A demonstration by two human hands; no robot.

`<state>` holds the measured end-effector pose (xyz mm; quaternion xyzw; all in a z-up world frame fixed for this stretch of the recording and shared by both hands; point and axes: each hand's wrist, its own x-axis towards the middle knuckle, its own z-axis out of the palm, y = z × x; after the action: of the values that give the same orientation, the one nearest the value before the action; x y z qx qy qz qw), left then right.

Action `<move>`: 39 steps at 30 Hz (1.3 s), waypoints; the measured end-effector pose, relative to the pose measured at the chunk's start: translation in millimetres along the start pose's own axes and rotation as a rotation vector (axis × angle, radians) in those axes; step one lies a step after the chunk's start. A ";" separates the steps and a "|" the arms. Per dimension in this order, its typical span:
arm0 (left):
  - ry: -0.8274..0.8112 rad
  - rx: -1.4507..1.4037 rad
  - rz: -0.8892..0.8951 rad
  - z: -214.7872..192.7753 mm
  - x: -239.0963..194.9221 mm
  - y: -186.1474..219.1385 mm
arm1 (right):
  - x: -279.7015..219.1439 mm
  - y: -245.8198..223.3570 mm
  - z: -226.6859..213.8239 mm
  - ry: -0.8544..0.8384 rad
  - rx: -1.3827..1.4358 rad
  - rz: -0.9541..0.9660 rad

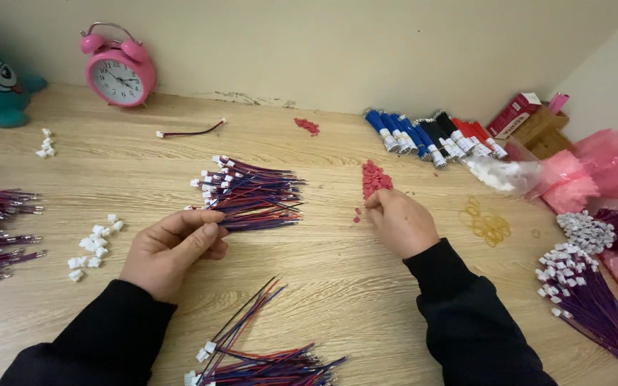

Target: Assembling small plastic connectors onto the ends of electrical wires

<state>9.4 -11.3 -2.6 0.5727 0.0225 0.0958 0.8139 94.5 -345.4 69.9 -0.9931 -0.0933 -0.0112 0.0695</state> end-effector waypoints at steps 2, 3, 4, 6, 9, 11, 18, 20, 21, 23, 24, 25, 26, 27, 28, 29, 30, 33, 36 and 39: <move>0.004 -0.007 0.000 0.8 0.0 -0.5 | -5.8 -9.5 -4.7 -0.017 0.023 -0.012; 0.008 -0.015 0.000 1.1 0.2 -0.7 | -8.5 -14.5 -7.1 -0.033 0.046 -0.024; 0.011 -0.016 0.001 1.8 -0.3 0.3 | -5.7 -11.8 -2.7 -0.034 0.045 -0.026; 0.029 -0.052 -0.009 2.8 -1.9 2.1 | -0.5 -6.7 6.6 -0.046 -0.004 -0.062; 0.022 -0.075 -0.022 4.2 -2.4 2.6 | -1.9 -7.4 6.2 -0.065 0.006 -0.054; 0.027 -0.080 -0.021 2.9 -0.3 -3.2 | -1.9 -10.3 5.1 -0.073 -0.017 -0.019; 0.028 -0.076 -0.012 3.1 1.3 -4.8 | 9.7 5.3 22.0 -0.037 0.154 0.038; 0.030 -0.077 -0.020 2.4 1.9 -4.7 | 10.8 6.1 23.0 -0.019 0.188 0.012; 0.031 -0.077 -0.028 2.8 2.4 -5.1 | 10.8 7.5 23.4 -0.002 0.223 -0.011; 0.029 -0.071 -0.037 3.0 2.2 -4.4 | 13.6 13.6 23.5 0.010 0.265 -0.001; 0.032 -0.064 -0.042 2.6 2.2 -3.8 | 15.6 16.0 23.7 0.021 0.309 0.005; 0.031 -0.065 -0.043 3.3 2.3 -3.8 | 11.3 11.1 17.0 0.021 0.308 0.006; 0.033 -0.067 -0.043 3.6 2.3 -3.6 | 7.5 5.5 10.6 0.056 0.415 0.037; 0.035 -0.068 -0.042 3.7 2.1 -3.2 | 3.6 -0.2 4.1 0.092 0.522 0.069; 0.038 -0.068 -0.041 4.1 2.2 -3.7 | 3.5 -1.2 6.1 0.090 0.522 0.066; 0.035 -0.061 -0.041 4.3 2.3 -4.0 | 3.3 -2.5 7.9 0.075 0.705 0.051; 0.035 -0.053 -0.039 3.6 2.5 -3.4 | 4.2 -5.0 9.6 0.057 0.888 0.031; 0.021 -0.092 -0.033 1.9 6.0 -9.4 | -12.8 -40.1 -9.1 0.009 1.114 -0.022; 0.060 -0.090 -0.080 2.8 8.9 -10.5 | -19.8 -55.8 -1.7 -0.068 1.189 -0.119; 0.095 -0.122 -0.084 3.5 10.9 -14.3 | -31.7 -78.8 -7.0 -0.114 1.222 -0.144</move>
<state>22.4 -17.2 -14.0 0.5153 0.0792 0.0900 0.8486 48.6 -275.5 86.4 -0.7639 -0.1533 0.0928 0.6200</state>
